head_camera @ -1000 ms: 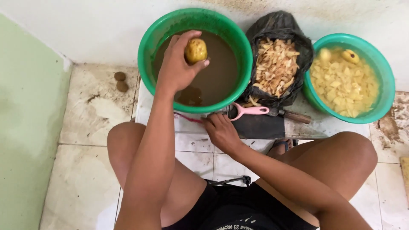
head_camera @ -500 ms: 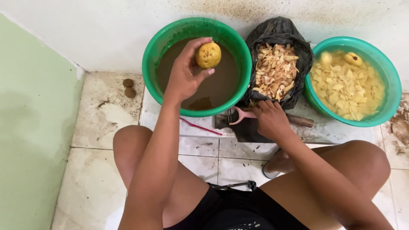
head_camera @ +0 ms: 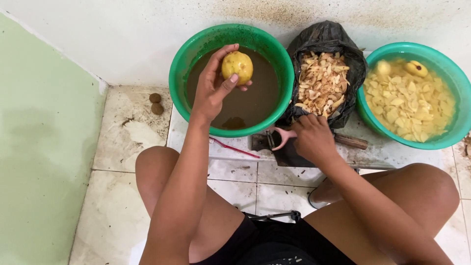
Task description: The person is peeling potatoes with a manual peeler, dropping the peels into a bag and the peeled potatoes into a bucket of water.
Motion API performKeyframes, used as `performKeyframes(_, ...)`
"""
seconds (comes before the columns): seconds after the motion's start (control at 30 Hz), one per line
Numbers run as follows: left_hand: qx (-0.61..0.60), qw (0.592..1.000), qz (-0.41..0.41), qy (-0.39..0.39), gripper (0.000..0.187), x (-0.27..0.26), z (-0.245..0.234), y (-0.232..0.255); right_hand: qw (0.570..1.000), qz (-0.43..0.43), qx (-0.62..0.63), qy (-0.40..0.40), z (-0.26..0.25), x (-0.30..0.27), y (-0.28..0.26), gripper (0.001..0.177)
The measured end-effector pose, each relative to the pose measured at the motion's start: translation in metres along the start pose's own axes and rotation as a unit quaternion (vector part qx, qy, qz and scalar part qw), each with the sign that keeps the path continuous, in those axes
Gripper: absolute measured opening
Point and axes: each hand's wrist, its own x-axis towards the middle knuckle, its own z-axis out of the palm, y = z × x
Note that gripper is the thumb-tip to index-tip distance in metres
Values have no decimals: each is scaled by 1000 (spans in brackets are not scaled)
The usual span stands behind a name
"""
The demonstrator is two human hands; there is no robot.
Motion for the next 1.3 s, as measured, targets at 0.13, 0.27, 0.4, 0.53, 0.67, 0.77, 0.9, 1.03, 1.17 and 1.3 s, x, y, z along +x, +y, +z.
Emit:
performKeyframes(0.13,58,998,24,15,57,4,4,4,997,-19,61,51,-22,-11,25,45)
performKeyframes(0.27,231,972,35,37,53,2,15,8,963,68,228,-128,-54,-25,41,11)
performKeyframes(0.4,272,959,63,55,58,4,23,1,955,66,281,-69,-39,-37,61,15)
performKeyframes(0.53,184,981,9,60,66,1,29,-9,924,95,369,-32,-50,-43,57,16)
performKeyframes(0.67,182,982,-15,52,63,-1,42,-15,911,167,377,-5,-62,-44,56,25)
performKeyframes(0.77,113,991,-55,41,58,-4,48,-32,888,215,407,7,-84,-42,54,33)
performKeyframes(0.9,-62,989,-130,37,54,6,68,-45,861,226,450,73,-112,-30,63,38)
performKeyframes(1.03,-109,985,-125,49,50,20,101,-66,853,158,477,143,-146,-12,72,31)
performKeyframes(1.17,-160,972,-130,112,47,10,124,-98,846,163,475,176,-128,-4,87,37)
performKeyframes(1.3,-164,964,-132,159,49,-9,135,-117,858,129,471,160,-70,-4,112,37)
